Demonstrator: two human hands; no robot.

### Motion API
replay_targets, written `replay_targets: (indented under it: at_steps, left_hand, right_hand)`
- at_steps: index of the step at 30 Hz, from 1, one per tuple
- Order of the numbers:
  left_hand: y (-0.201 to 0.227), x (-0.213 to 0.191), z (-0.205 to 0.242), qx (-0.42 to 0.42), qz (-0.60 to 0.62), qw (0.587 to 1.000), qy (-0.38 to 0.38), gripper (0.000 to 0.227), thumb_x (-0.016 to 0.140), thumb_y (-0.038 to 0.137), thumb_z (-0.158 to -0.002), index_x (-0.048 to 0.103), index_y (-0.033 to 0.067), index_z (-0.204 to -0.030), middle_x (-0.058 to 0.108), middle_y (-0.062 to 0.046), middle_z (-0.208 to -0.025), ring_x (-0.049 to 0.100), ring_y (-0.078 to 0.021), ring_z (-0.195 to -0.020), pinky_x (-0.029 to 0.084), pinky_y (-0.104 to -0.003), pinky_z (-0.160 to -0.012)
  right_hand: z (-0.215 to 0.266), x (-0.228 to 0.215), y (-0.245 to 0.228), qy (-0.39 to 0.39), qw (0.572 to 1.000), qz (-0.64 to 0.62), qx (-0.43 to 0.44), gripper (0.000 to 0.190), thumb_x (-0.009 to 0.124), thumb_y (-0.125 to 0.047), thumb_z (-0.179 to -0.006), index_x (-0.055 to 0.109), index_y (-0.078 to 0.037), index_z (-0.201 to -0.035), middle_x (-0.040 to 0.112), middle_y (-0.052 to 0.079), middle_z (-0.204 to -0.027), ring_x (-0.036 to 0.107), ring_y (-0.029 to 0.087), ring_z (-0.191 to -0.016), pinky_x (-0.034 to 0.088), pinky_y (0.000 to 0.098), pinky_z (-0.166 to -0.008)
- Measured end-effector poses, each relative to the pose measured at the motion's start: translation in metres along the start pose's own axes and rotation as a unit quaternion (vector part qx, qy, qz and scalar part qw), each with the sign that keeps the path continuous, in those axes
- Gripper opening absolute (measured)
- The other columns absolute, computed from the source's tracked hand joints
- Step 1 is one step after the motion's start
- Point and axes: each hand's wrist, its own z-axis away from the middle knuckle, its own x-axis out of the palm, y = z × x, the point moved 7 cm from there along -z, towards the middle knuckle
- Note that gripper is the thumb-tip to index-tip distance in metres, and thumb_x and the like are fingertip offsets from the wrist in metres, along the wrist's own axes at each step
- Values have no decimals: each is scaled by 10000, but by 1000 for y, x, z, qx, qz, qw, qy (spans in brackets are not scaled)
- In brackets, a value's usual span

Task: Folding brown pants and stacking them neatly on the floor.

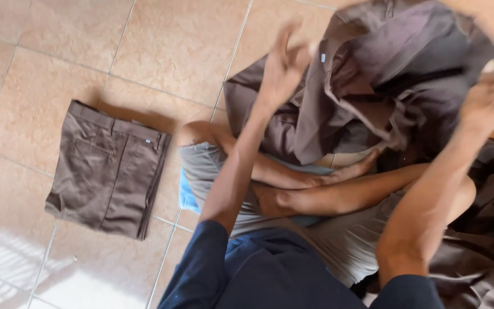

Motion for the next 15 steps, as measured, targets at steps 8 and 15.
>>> replay_targets:
  at_steps: [8, 15]
  left_hand:
    - [-165, 37, 179, -25, -579, 807, -117, 875, 756, 531, -796, 454, 25, -1442, 558, -257, -1331, 589, -423, -1184, 346, -619, -1088]
    - [-193, 9, 174, -70, -600, 780, -162, 434, 784, 266, -807, 577, 209, -1184, 614, -86, -1260, 654, -309, -1120, 469, -507, -981]
  right_hand:
    - [55, 5, -200, -151, 972, -121, 133, 857, 806, -395, -840, 455, 81, -1460, 539, 322, -1382, 576, 456, -1208, 506, 509, -940]
    - [205, 153, -195, -510, 854, -3, 100, 181, 666, -390, -899, 707, -222, -953, 656, 44, -902, 681, 398, -912, 480, 679, -803]
